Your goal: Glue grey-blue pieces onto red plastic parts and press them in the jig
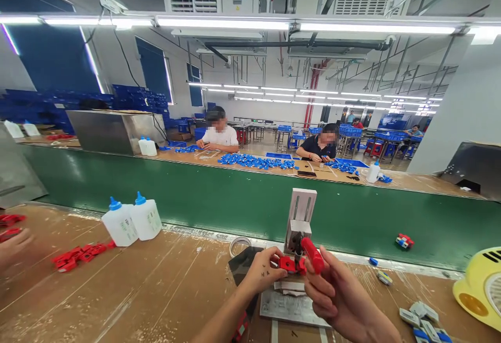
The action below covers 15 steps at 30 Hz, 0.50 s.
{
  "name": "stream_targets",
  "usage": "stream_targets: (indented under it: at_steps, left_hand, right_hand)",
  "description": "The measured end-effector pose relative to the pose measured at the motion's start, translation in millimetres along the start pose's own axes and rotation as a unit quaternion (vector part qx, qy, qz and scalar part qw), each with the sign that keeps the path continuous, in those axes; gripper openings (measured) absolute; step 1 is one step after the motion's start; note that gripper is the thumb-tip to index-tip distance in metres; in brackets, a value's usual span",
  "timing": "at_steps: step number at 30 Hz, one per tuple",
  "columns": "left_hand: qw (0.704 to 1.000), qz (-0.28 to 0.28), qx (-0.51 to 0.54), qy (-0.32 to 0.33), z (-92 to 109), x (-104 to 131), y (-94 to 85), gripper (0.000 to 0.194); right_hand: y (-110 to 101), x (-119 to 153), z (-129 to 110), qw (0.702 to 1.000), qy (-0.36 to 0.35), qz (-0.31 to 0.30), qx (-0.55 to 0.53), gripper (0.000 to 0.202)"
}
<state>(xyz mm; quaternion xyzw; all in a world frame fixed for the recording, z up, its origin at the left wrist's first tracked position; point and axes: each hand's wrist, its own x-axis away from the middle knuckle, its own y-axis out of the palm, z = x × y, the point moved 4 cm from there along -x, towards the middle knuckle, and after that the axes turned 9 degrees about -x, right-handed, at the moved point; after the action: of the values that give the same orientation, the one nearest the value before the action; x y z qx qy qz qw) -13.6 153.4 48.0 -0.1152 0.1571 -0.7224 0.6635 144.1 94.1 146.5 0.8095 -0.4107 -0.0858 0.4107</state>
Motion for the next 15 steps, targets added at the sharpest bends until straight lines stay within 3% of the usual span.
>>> stream_targets:
  at_steps: [3,6,12,15]
  left_hand:
    - [1.0,-0.008,0.008,0.012,7,-5,10.5,0.021]
    - [1.0,-0.008,0.018,0.013,10,-7,18.4,0.021]
    - [0.999,-0.006,0.037,0.003,6,-3,28.0,0.022]
    - [0.999,-0.001,0.035,-0.004,2,-2,29.2,0.022]
  right_hand:
    - [12,-7,-6,0.998,0.02,0.023,-0.048,0.057]
    - [7,-9,-2,0.997,0.03,0.051,-0.043,0.055]
    - [-33,-3,29,0.999,-0.001,0.027,0.038,0.055]
    - [-66,-1,43,0.985,-0.023,0.057,0.163,0.047]
